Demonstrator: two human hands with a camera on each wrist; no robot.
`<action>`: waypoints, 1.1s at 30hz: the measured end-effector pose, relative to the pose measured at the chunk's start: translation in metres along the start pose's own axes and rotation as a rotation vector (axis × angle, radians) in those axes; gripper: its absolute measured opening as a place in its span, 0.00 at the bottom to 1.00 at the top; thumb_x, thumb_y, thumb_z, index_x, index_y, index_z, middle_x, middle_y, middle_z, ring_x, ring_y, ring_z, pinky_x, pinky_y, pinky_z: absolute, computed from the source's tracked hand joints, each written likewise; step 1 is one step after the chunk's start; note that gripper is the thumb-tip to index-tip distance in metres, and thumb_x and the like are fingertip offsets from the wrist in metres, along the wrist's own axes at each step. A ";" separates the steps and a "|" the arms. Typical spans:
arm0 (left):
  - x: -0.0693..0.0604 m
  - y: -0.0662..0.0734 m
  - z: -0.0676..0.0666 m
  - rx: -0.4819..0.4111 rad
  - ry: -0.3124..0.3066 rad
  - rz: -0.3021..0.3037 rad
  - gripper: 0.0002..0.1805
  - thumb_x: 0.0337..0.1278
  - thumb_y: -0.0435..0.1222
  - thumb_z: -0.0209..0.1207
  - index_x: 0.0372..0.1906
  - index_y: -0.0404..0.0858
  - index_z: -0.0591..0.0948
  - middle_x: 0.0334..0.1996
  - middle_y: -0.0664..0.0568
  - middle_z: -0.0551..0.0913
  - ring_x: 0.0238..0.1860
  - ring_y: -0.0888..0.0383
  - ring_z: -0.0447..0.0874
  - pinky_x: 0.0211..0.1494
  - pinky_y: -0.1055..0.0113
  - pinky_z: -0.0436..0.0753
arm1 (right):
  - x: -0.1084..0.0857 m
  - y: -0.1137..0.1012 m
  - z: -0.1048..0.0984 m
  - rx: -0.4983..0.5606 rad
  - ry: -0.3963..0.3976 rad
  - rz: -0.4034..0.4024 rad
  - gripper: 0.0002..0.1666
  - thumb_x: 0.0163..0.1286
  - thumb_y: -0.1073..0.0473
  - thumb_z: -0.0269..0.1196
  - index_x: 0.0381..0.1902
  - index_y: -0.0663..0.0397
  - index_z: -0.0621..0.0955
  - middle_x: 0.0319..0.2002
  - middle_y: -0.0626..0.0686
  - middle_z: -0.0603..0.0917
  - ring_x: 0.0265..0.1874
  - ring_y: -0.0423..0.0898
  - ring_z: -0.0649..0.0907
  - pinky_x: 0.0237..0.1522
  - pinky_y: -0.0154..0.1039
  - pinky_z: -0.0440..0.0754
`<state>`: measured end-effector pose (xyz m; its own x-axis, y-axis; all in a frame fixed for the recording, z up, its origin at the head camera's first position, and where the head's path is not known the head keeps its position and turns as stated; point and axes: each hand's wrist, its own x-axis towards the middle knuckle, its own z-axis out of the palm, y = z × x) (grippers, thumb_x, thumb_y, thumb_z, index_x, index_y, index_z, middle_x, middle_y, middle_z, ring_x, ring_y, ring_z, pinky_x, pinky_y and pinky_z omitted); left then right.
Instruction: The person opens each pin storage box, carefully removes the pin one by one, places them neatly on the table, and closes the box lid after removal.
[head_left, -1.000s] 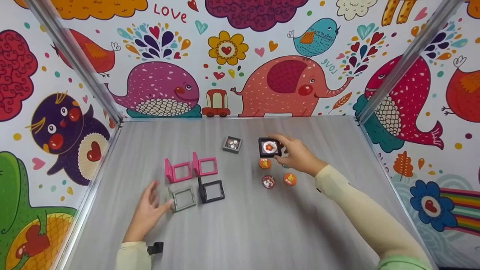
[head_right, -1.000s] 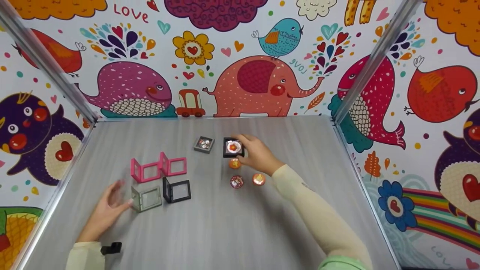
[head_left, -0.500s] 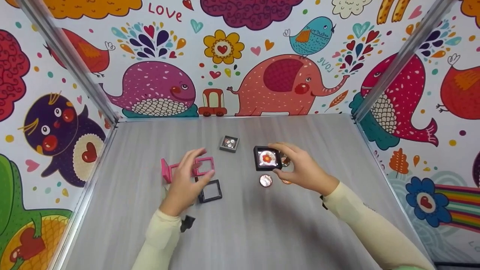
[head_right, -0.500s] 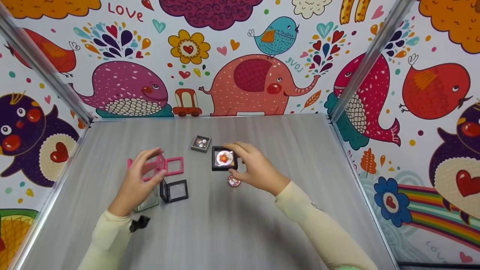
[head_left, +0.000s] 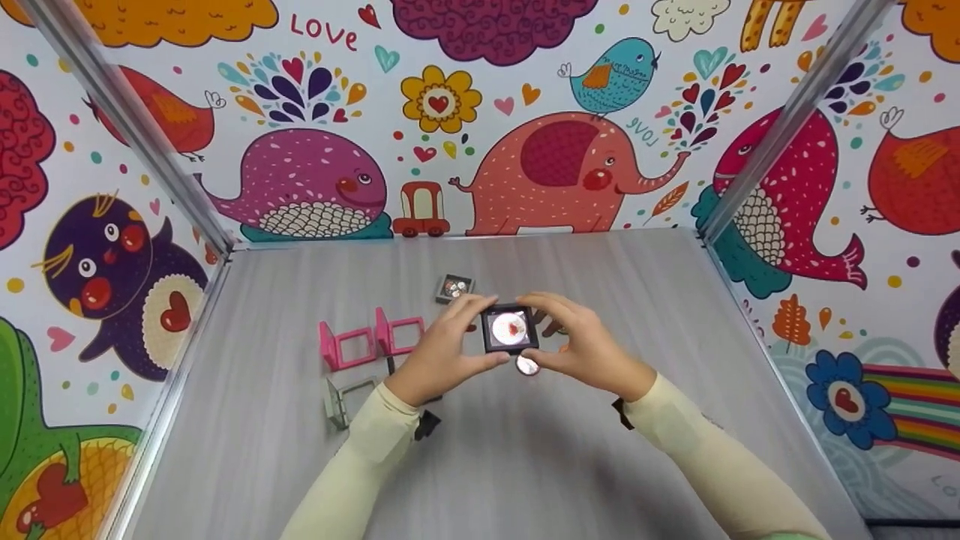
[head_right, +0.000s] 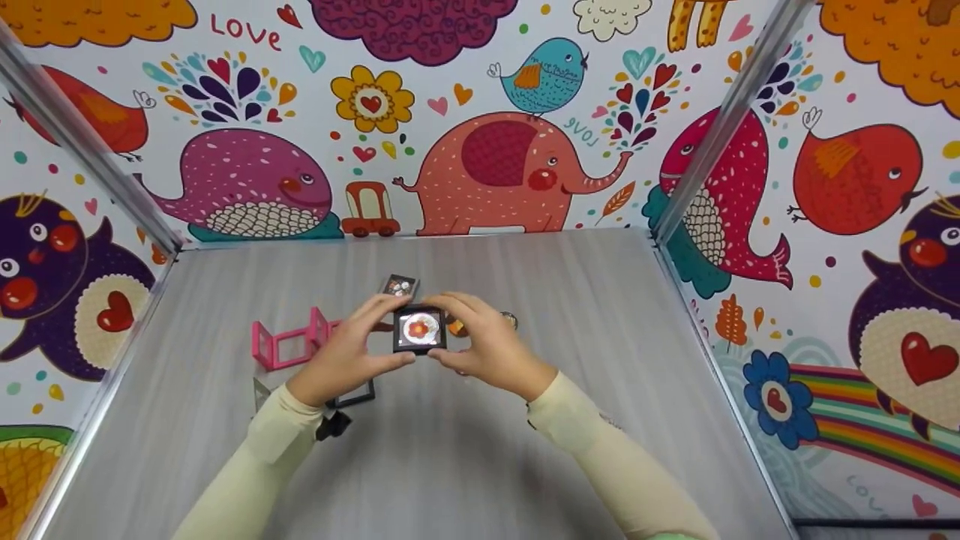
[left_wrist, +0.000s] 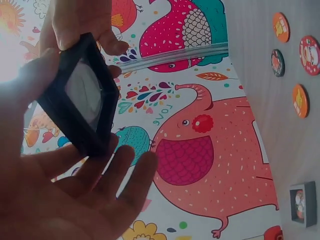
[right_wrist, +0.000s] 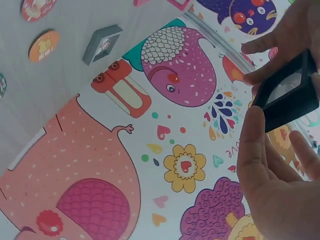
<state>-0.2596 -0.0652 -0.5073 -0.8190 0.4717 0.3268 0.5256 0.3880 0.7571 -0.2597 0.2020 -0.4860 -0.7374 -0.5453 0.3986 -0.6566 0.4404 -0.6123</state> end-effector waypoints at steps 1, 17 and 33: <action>0.000 0.000 0.000 -0.002 0.012 0.005 0.43 0.61 0.46 0.79 0.78 0.41 0.74 0.69 0.51 0.77 0.67 0.56 0.76 0.67 0.54 0.83 | -0.001 0.002 0.000 0.045 0.009 0.007 0.43 0.65 0.61 0.81 0.76 0.50 0.77 0.69 0.50 0.80 0.52 0.47 0.85 0.46 0.46 0.90; -0.001 0.008 0.001 -0.044 0.049 0.014 0.40 0.65 0.53 0.76 0.76 0.45 0.75 0.71 0.56 0.76 0.73 0.57 0.70 0.75 0.48 0.74 | -0.011 0.012 0.056 1.331 0.165 0.336 0.20 0.91 0.54 0.50 0.74 0.46 0.68 0.70 0.61 0.73 0.60 0.56 0.82 0.57 0.53 0.85; 0.012 0.023 0.011 0.221 0.019 0.089 0.40 0.58 0.58 0.78 0.69 0.42 0.81 0.58 0.52 0.76 0.60 0.55 0.70 0.62 0.53 0.79 | -0.012 -0.004 0.094 1.960 0.169 0.202 0.39 0.82 0.60 0.59 0.82 0.48 0.54 0.70 0.64 0.73 0.65 0.57 0.80 0.62 0.50 0.84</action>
<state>-0.2548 -0.0416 -0.4918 -0.7706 0.4972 0.3988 0.6315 0.5107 0.5834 -0.2338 0.1402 -0.5523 -0.8485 -0.4831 0.2159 0.3813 -0.8411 -0.3836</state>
